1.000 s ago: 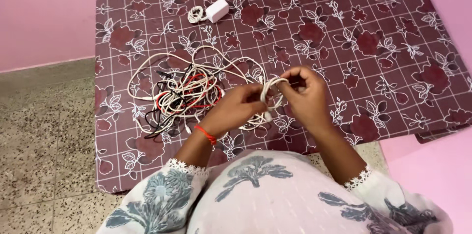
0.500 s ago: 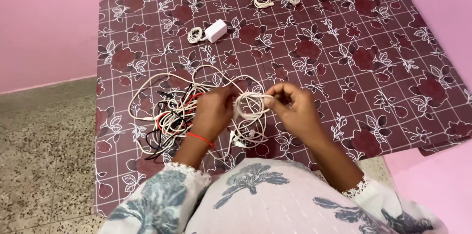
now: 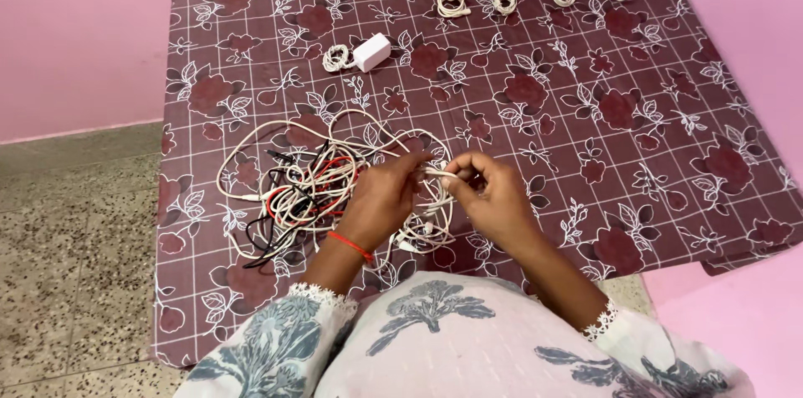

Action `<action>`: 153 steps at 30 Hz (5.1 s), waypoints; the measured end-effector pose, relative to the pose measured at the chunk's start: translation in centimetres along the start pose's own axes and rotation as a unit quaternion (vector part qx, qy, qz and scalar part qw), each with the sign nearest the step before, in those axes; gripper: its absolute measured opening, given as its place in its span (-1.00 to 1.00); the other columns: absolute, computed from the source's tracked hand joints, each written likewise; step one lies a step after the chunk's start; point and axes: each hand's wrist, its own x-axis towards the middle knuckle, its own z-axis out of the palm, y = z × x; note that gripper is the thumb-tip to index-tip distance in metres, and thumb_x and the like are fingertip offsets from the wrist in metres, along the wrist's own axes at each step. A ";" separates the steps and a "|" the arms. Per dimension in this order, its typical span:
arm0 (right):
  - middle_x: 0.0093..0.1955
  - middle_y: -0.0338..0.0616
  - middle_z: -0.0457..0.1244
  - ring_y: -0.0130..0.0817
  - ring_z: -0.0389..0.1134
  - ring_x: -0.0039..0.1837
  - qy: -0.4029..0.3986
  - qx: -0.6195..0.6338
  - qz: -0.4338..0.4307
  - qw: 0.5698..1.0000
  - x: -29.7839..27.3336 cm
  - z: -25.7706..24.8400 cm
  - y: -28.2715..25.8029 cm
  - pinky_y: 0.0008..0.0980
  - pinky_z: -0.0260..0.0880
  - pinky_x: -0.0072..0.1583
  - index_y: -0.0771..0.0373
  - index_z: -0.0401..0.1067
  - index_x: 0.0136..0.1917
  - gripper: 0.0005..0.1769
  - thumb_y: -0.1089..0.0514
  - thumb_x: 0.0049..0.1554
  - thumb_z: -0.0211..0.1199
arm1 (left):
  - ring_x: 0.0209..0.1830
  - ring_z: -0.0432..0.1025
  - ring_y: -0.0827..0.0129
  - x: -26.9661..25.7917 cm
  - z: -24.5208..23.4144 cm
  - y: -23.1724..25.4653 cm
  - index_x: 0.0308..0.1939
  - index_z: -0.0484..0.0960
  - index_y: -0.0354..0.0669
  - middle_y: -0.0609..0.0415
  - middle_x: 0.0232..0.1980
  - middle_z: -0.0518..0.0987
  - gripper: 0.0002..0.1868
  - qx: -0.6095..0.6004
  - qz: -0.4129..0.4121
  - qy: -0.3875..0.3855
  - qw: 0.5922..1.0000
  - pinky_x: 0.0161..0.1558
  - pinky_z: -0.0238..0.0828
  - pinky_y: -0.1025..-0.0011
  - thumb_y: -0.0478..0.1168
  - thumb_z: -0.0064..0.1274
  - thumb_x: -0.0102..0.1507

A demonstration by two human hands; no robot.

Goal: The person untangles a white charging cable from a pile of mixed cables on a table, then coils it into a neat loop and places it with other coiled cables.

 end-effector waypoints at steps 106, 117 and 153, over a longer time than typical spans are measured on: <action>0.46 0.09 0.17 -0.01 0.08 0.52 -0.058 -0.448 -0.084 0.888 5.9 -8.3 -4.0 0.08 0.10 0.47 0.06 0.17 0.52 -0.03 -0.41 0.00 0.30 | -0.20 0.58 -0.03 -1.6 -7.1 -3.0 -0.11 0.76 -0.14 -0.21 -0.23 0.68 -0.65 0.144 -0.249 -0.071 0.955 -0.06 0.46 0.08 -0.02 0.04 0.22; -0.10 -0.20 0.40 -0.46 0.38 -0.13 -0.100 0.056 0.007 0.993 3.6 2.0 -3.7 -0.46 0.43 -0.11 0.18 0.47 0.23 -0.57 -0.07 0.18 0.23 | -0.46 0.47 0.53 3.9 -5.0 0.8 -0.24 0.76 -0.21 0.19 -0.43 0.66 -0.71 -0.193 -0.225 -0.092 0.951 -0.35 0.39 0.40 -0.10 0.03 0.25; -0.19 -0.18 0.40 -0.50 0.35 -0.30 0.024 -0.253 -0.175 0.951 6.9 -1.3 -4.9 -0.50 0.38 -0.33 0.16 0.63 -0.06 -0.76 0.00 0.08 0.43 | -0.57 0.27 0.54 5.3 -2.3 0.3 -0.29 0.62 -0.28 0.21 -0.50 0.43 -0.53 -0.157 0.009 -0.031 0.987 -0.48 0.28 0.48 -0.23 -0.44 0.48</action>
